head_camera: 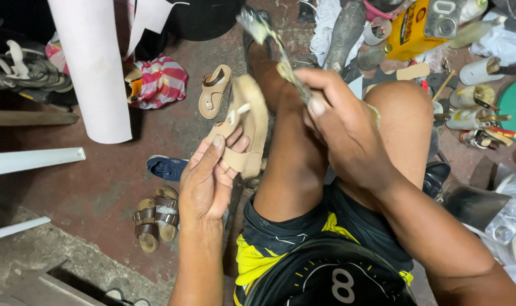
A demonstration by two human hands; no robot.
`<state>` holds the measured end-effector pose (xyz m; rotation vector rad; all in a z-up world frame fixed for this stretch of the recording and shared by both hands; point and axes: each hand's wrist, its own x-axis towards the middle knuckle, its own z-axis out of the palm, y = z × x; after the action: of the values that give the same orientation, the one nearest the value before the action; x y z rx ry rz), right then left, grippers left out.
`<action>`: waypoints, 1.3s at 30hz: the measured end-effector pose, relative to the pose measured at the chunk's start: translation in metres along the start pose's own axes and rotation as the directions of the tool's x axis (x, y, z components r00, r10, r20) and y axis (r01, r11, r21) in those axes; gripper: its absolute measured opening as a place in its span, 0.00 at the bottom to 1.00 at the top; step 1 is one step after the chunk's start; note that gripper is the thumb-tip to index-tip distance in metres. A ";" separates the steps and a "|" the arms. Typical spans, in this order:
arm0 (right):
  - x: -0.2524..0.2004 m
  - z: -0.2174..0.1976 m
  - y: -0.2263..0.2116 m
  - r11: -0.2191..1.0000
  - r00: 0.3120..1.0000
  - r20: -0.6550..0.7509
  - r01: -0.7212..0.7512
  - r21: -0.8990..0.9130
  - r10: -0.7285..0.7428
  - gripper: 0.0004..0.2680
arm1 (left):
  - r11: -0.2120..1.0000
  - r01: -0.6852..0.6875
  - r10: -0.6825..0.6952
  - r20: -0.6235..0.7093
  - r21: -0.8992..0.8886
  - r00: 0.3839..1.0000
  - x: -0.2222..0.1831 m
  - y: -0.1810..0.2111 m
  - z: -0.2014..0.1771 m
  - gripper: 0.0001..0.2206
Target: The person applies adhesive to the edges and sole of a sandal using a small applicator tool, carefully coating the contact surfaces.
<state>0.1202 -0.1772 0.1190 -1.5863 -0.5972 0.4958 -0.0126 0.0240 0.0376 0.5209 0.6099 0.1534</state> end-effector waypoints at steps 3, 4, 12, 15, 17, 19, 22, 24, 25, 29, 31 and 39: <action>-0.016 -0.007 -0.011 0.874 0.991 0.027 0.131 -0.468 -0.134 0.14 | 1.000 0.007 -0.007 -0.018 0.003 1.000 -0.002 0.001 -0.003 0.17; -0.020 -0.007 -0.013 0.861 0.994 -0.004 0.089 -0.500 -0.105 0.14 | 1.000 0.012 -0.012 -0.022 0.000 1.000 -0.002 0.000 -0.004 0.17; -0.039 -0.003 -0.031 0.681 0.975 -0.043 0.121 -0.722 -0.220 0.13 | 0.991 -0.017 0.010 -0.047 -0.135 0.999 -0.001 -0.012 -0.010 0.09; -0.038 -0.001 -0.033 0.620 0.973 -0.047 0.105 -0.777 -0.224 0.13 | 0.993 -0.025 0.018 -0.054 -0.118 0.998 -0.001 -0.014 -0.009 0.09; -0.035 0.000 -0.032 0.613 0.974 -0.029 0.118 -0.781 -0.224 0.13 | 0.993 -0.032 0.026 -0.052 -0.110 0.998 0.000 -0.014 -0.007 0.10; -0.034 0.003 -0.033 0.598 0.972 -0.007 0.140 -0.789 -0.236 0.14 | 0.994 -0.039 0.033 -0.052 -0.106 0.998 -0.001 -0.015 -0.006 0.10; -0.035 0.006 -0.033 0.575 0.968 0.022 0.168 -0.801 -0.252 0.14 | 0.993 -0.035 0.028 -0.068 -0.109 0.997 0.000 -0.015 -0.006 0.10; -0.038 0.008 -0.033 0.574 0.972 0.033 0.166 -0.802 -0.234 0.15 | 0.991 -0.035 0.027 -0.062 -0.129 0.998 0.001 -0.015 -0.007 0.11; -0.039 0.008 -0.033 0.575 0.971 0.039 0.170 -0.800 -0.234 0.15 | 0.990 -0.033 0.025 -0.056 -0.138 0.998 0.002 -0.016 -0.007 0.12; -0.046 0.007 -0.030 0.537 0.960 0.099 0.230 -0.811 -0.261 0.17 | 0.986 -0.019 0.007 -0.075 -0.166 0.997 0.004 -0.019 -0.009 0.12; -0.050 0.005 -0.032 0.545 0.958 0.122 0.249 -0.800 -0.259 0.17 | 0.982 -0.022 0.007 -0.081 -0.186 0.997 0.006 -0.021 -0.009 0.10; -0.055 -0.001 -0.046 0.568 0.988 -0.007 0.082 -0.819 -0.152 0.15 | 0.981 0.003 -0.020 -0.089 -0.194 0.996 0.006 -0.022 -0.006 0.13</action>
<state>0.0748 -0.2104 0.1634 -2.4212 -0.9517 0.0097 -0.0114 0.0093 0.0193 0.3234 0.6783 0.2237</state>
